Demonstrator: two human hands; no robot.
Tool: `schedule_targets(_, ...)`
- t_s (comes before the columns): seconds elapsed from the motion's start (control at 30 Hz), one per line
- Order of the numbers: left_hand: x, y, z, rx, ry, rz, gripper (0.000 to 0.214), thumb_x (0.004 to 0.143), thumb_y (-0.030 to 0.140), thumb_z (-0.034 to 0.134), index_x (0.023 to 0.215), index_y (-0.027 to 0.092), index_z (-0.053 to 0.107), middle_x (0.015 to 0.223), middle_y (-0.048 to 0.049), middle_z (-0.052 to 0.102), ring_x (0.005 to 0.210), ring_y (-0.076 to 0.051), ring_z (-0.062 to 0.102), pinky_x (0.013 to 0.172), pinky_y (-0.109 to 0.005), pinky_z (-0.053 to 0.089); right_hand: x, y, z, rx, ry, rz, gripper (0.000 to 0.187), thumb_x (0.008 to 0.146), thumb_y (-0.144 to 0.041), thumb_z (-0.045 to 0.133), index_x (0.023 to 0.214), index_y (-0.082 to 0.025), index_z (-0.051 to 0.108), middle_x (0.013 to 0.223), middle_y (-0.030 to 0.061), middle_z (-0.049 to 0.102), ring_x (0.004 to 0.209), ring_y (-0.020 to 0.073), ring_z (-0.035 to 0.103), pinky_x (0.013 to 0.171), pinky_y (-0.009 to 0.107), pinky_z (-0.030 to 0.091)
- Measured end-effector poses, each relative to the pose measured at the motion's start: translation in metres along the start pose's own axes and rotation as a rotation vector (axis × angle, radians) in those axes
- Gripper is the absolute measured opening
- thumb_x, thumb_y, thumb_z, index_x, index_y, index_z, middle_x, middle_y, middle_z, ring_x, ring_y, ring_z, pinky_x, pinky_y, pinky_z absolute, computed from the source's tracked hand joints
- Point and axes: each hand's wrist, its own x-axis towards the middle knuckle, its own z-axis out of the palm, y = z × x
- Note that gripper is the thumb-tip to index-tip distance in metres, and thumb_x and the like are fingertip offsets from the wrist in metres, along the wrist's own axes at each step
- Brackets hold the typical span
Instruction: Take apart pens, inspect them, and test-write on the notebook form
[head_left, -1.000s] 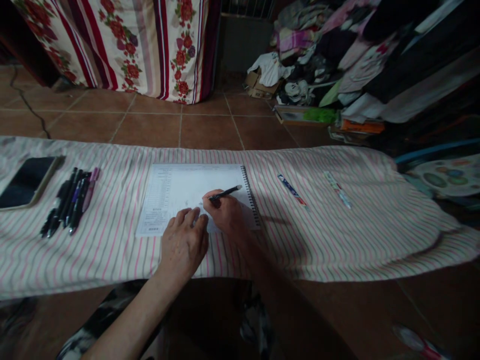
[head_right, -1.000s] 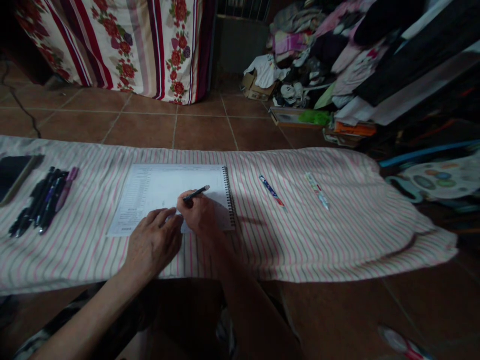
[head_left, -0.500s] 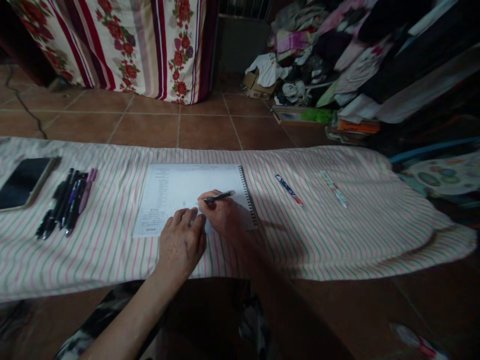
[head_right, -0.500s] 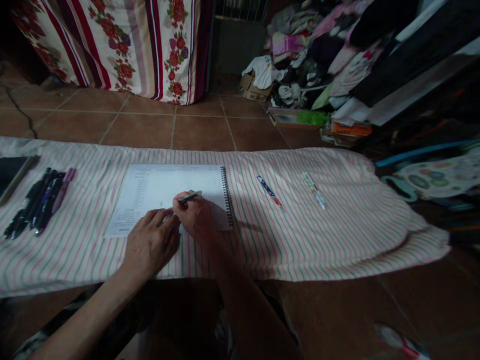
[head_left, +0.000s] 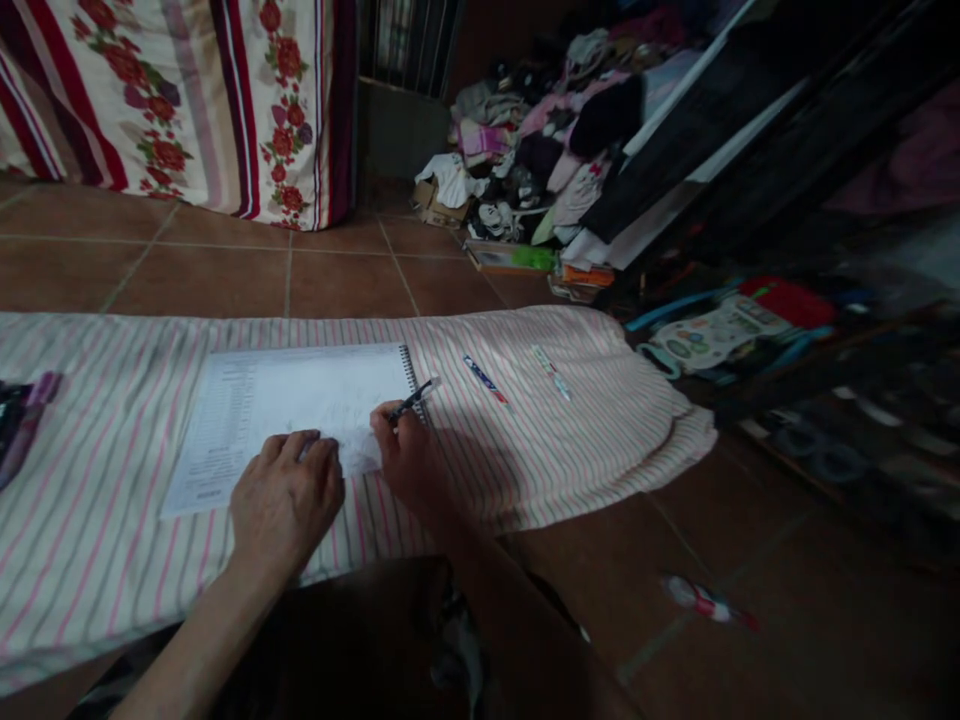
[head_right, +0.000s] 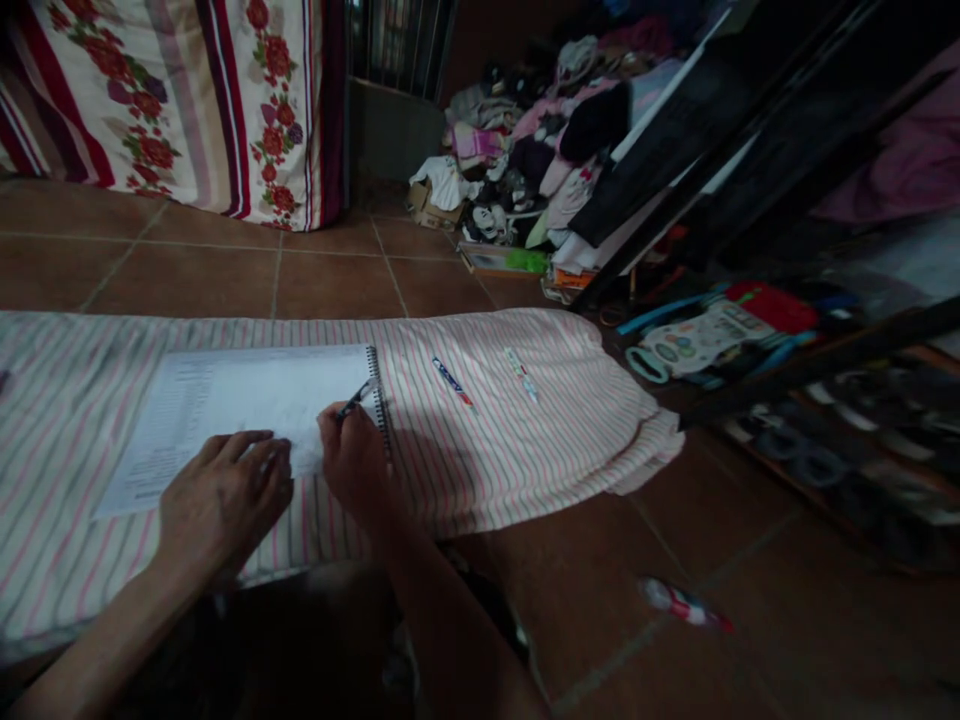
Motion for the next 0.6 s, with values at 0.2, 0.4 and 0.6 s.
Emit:
schedule_targets(0.2, 0.000, 0.000, 0.001, -0.007, 0.023, -0.011, 0.026, 0.085, 0.030, 0.044, 0.093, 0.019, 0.067, 0.099, -0.0064, 0.066, 0.088, -0.025, 0.054, 0.074, -0.036, 0.044, 0.014, 0.000, -0.054, -0.023, 0.093, 0.144, 0.046, 0.081, -0.044, 0.055, 0.116, -0.014, 0.048, 0.060, -0.0030, 0.057, 0.055, 0.0137, 0.055, 0.054, 0.023, 0.041)
schedule_targets(0.4, 0.000, 0.000, 0.000, 0.010, 0.019, 0.004, 0.026, 0.085, 0.029, 0.044, 0.094, 0.019, 0.067, 0.099, -0.0062, 0.066, 0.088, -0.025, 0.054, 0.072, -0.035, 0.045, 0.046, 0.053, -0.141, -0.386, 0.191, 0.255, 0.036, 0.082, -0.043, 0.051, 0.107, -0.020, 0.059, 0.060, -0.0031, 0.058, 0.056, 0.0136, 0.054, 0.057, 0.023, 0.038)
schedule_targets(0.6, -0.002, -0.001, 0.001, 0.021, 0.041, 0.016, 0.026, 0.086, 0.027, 0.044, 0.097, 0.019, 0.066, 0.100, -0.0071, 0.067, 0.090, -0.025, 0.055, 0.072, -0.036, 0.045, 0.073, 0.130, -0.203, -0.969, 0.020, 0.465, 0.035, 0.087, -0.037, 0.042, 0.104, -0.019, 0.067, 0.090, 0.0102, 0.070, 0.081, 0.0230, 0.063, 0.064, 0.028, 0.041)
